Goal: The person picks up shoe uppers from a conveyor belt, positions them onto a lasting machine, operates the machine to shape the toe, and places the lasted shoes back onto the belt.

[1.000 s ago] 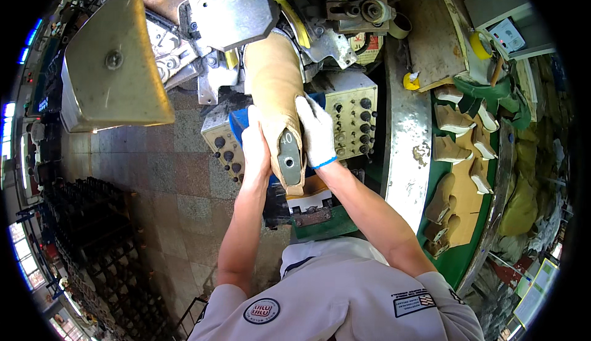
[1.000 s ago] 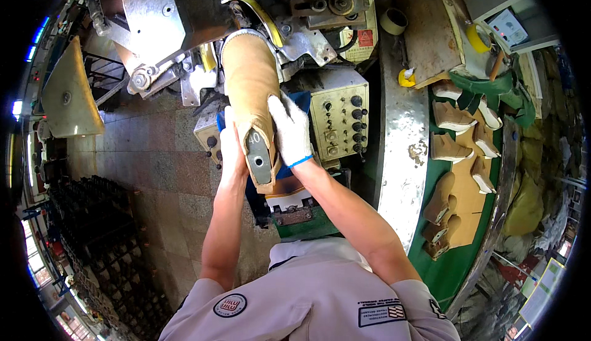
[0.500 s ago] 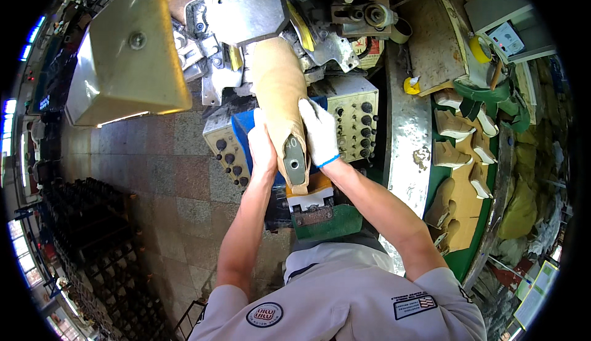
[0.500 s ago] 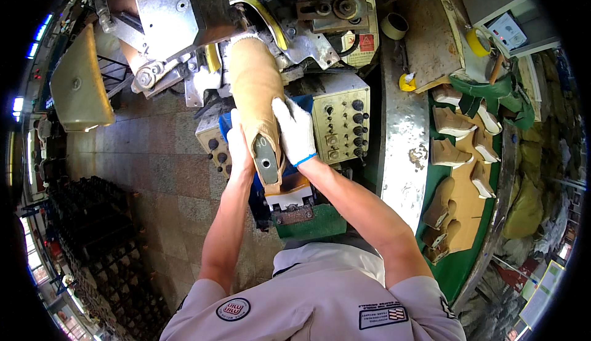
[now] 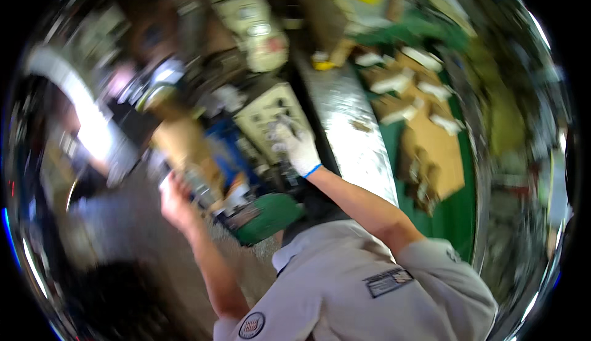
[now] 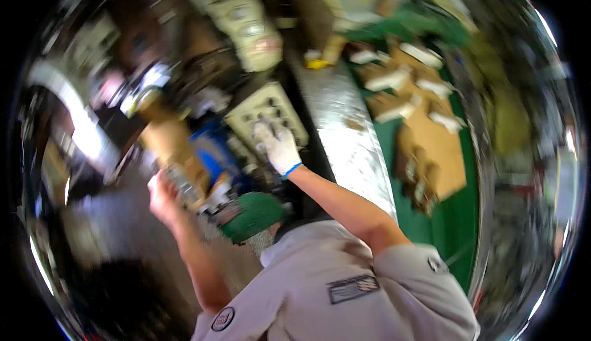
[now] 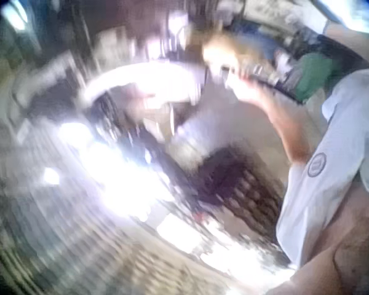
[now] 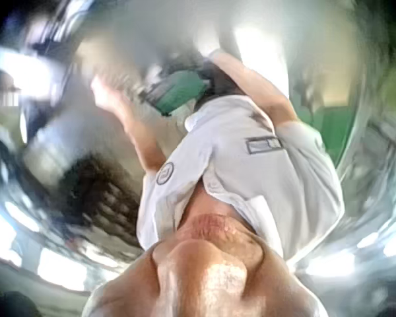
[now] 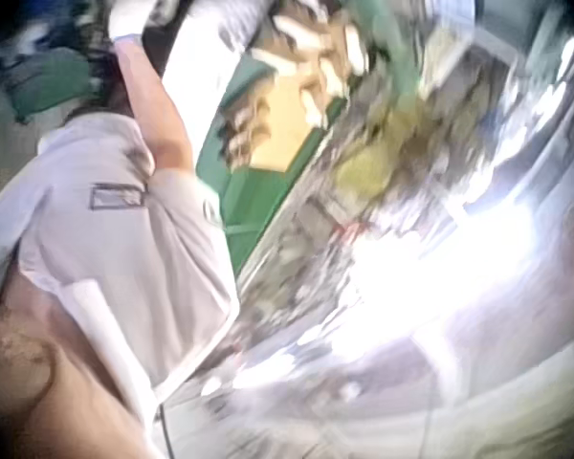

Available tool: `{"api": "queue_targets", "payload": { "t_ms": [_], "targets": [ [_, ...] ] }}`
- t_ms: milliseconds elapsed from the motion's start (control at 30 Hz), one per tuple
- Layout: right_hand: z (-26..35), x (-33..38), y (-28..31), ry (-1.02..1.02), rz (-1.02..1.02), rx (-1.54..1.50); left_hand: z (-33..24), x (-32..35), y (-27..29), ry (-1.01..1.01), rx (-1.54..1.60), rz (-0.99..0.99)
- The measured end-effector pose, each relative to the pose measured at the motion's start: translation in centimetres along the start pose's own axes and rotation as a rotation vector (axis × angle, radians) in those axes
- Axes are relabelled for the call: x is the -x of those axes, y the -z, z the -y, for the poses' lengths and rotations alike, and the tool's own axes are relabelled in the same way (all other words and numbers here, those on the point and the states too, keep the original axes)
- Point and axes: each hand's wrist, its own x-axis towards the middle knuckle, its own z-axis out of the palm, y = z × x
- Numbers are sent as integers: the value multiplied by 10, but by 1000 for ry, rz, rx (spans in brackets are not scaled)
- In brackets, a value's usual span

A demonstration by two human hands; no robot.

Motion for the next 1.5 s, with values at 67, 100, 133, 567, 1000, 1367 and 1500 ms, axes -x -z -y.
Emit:
{"api": "queue_targets", "payload": {
  "t_ms": [67,100,133,567,1000,1367,1500],
  "targets": [
    [17,14,73,-12,-245,86,-19,13,1,-80,56,73],
    [20,24,121,-53,-361,48,-19,21,-6,-52,21,132],
    [24,34,164,-67,-405,-10,-23,28,-12,-19,7,104],
    [46,-76,526,-281,-1067,441,-1,35,-45,-478,-807,-26],
    [73,17,455,-90,-386,-468,-2,44,-59,-454,-383,20],
    [79,70,110,-265,152,-350,-34,49,-55,-295,-722,-75],
    [66,55,30,-238,294,-151,-31,24,-25,-330,-840,-43]
  ]
}}
